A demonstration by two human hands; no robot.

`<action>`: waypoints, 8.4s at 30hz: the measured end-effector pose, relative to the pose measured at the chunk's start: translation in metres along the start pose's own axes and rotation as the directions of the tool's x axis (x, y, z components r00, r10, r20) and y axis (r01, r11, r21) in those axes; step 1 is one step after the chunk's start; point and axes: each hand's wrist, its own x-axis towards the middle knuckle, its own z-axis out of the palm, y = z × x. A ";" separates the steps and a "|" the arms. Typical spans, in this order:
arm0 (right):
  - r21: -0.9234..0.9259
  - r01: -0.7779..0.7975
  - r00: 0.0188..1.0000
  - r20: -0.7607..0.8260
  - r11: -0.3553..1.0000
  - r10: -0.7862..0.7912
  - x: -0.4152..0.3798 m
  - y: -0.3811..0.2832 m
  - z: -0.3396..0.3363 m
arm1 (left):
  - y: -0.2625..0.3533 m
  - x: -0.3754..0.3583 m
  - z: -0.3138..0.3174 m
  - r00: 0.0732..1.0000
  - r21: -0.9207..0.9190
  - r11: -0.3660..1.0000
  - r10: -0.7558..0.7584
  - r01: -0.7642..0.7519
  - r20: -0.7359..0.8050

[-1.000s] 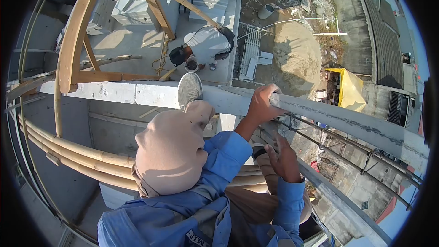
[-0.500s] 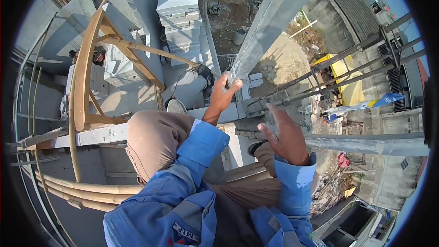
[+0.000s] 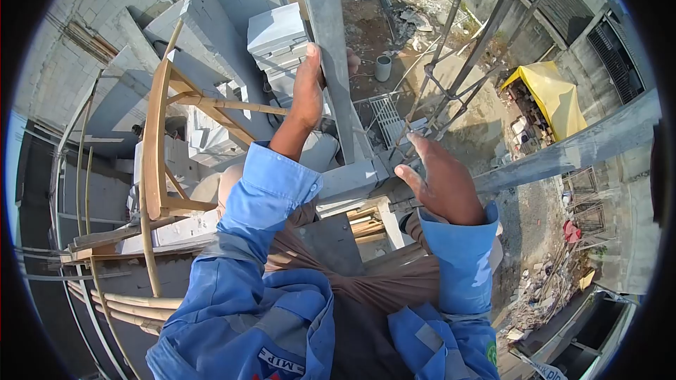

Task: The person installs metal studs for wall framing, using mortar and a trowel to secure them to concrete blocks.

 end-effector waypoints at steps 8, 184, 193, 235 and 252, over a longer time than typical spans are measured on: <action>-0.019 -0.028 0.996 0.088 0.999 0.030 0.003 0.017 0.020 | -0.003 0.011 -0.005 0.995 -0.042 0.996 0.086 -0.084 0.049; 0.290 0.080 0.807 -0.580 0.954 0.108 0.053 0.004 0.020 | -0.031 0.027 0.000 1.000 -0.078 0.997 0.005 -0.004 0.011; 0.297 0.085 0.806 -0.581 0.951 0.110 0.053 0.003 0.019 | -0.032 0.028 -0.002 0.999 -0.070 0.998 0.008 -0.005 0.040; 0.317 0.069 0.807 -0.576 0.946 0.134 0.054 -0.001 0.020 | -0.026 0.026 0.003 1.000 -0.121 0.992 0.029 -0.029 -0.004; 0.289 0.062 0.799 -0.588 0.955 0.126 0.056 0.000 0.023 | -0.028 0.027 -0.003 0.999 -0.083 0.997 0.005 -0.001 0.049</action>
